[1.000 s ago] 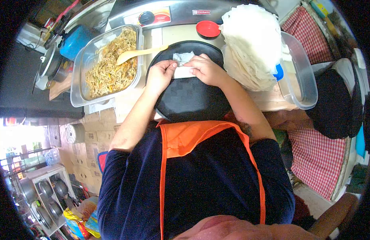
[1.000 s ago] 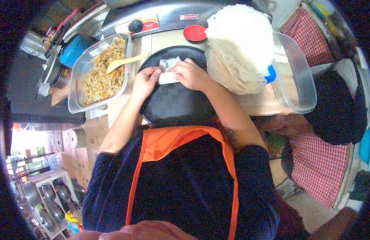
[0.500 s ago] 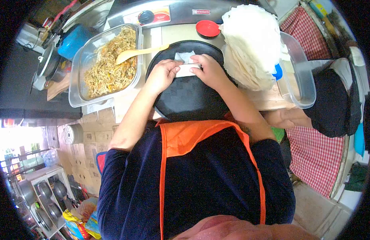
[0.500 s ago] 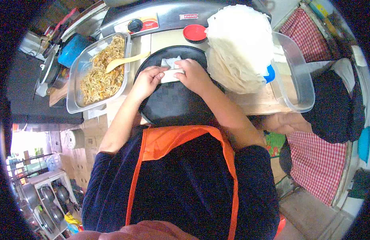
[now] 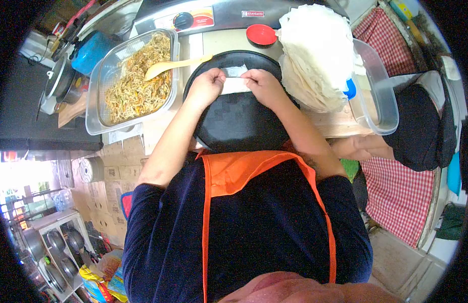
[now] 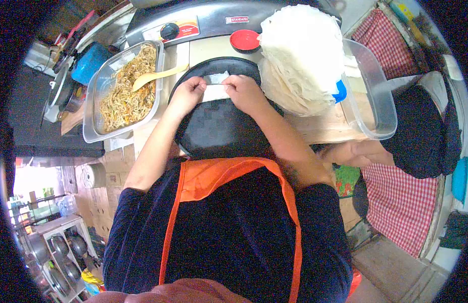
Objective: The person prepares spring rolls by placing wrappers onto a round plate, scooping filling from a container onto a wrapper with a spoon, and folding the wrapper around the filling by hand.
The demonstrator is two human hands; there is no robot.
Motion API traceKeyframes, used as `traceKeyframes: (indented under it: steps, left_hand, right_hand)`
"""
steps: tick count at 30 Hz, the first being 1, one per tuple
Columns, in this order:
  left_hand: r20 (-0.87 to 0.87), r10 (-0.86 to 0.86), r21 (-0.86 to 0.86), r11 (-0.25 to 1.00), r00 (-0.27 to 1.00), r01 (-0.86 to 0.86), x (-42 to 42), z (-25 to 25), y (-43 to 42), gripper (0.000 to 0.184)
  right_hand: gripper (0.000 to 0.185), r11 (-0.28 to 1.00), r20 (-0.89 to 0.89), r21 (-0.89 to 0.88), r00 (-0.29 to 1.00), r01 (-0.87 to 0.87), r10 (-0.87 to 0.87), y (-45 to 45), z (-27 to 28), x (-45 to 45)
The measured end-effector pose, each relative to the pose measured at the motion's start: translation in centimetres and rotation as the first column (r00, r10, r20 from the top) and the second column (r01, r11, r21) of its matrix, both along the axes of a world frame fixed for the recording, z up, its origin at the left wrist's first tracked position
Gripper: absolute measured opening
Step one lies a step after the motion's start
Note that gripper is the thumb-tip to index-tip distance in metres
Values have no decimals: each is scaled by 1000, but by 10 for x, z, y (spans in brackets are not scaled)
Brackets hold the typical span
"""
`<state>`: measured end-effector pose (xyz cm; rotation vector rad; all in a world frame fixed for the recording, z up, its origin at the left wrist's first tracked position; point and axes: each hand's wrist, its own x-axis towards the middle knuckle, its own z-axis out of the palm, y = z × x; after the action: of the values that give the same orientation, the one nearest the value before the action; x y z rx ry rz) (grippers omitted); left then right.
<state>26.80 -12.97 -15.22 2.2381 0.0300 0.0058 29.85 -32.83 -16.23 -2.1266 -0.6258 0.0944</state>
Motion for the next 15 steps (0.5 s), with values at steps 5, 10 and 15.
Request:
traceKeyframes:
  steps: [5,10,15]
  left_hand:
    - [181,-27,273,962,983,-24,1,-6,0,21]
    - [29,-10,-6,1000,1000,10,-11,9,-2,27]
    - [395,-267,233,955,879,185,-27,2,10,45]
  right_hand:
    - [14,999,310,-28,950,42,-32,4,0,-6]
    - [15,998,266,-53,964,34,-19,2,-1,1]
    - [15,996,169,-79,985,29,-15,1,0,1]
